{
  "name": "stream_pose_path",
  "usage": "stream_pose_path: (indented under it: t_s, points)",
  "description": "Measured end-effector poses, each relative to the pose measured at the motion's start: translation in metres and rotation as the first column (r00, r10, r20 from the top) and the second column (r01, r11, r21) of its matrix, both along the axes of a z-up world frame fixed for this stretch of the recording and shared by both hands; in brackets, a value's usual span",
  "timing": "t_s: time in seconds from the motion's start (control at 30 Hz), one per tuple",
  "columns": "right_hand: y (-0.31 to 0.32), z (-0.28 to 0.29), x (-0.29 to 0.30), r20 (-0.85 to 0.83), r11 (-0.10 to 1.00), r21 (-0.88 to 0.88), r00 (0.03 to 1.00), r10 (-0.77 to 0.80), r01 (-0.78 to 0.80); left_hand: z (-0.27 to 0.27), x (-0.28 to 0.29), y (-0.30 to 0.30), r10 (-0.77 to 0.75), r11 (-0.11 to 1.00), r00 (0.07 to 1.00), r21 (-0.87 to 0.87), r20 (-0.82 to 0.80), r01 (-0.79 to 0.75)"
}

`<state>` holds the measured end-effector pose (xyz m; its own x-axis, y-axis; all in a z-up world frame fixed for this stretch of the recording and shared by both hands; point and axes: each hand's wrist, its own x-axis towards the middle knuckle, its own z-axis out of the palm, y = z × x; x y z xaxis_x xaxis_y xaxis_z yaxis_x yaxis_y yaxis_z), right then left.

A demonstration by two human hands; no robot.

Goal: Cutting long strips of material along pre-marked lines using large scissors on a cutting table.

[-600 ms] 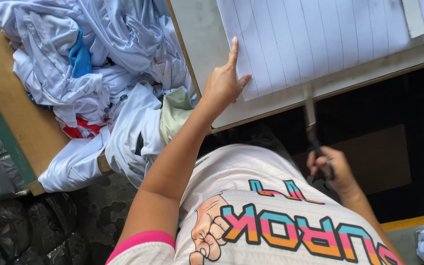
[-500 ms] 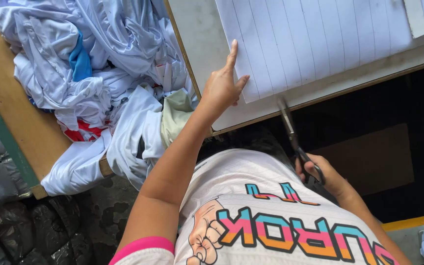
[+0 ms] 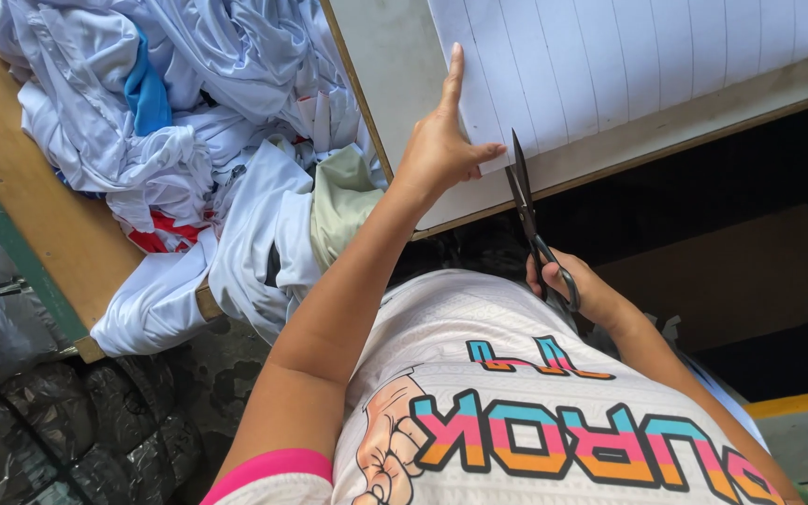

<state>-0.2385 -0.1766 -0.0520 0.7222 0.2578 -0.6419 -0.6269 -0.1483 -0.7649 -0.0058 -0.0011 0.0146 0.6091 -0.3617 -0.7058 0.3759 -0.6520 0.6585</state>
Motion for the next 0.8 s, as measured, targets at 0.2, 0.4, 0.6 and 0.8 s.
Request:
stream_pose_path:
  t_s: [0.2, 0.4, 0.6, 0.8]
  points:
    - [0.002, -0.012, -0.009, 0.037, 0.999, 0.021, 0.998, -0.047, 0.046, -0.037, -0.028, 0.01, 0.066, 0.991, 0.969, -0.132, 0.239, -0.035]
    - [0.007, -0.008, -0.004, 0.033, 0.998, -0.002, 0.998, -0.062, 0.062, -0.051, -0.042, 0.014, 0.155, 0.969, 0.936, -0.231, 0.315, -0.083]
    - [0.009, -0.009, 0.001, 0.001, 0.996, -0.023, 0.996, -0.091, 0.091, -0.053, -0.045, 0.013, 0.203, 0.963, 0.939, -0.229, 0.278, -0.14]
    - [0.009, -0.007, 0.003, -0.029, 0.992, 0.043, 0.993, -0.117, 0.118, -0.054, -0.049, 0.012, 0.212, 0.956, 0.932, -0.26, 0.293, -0.136]
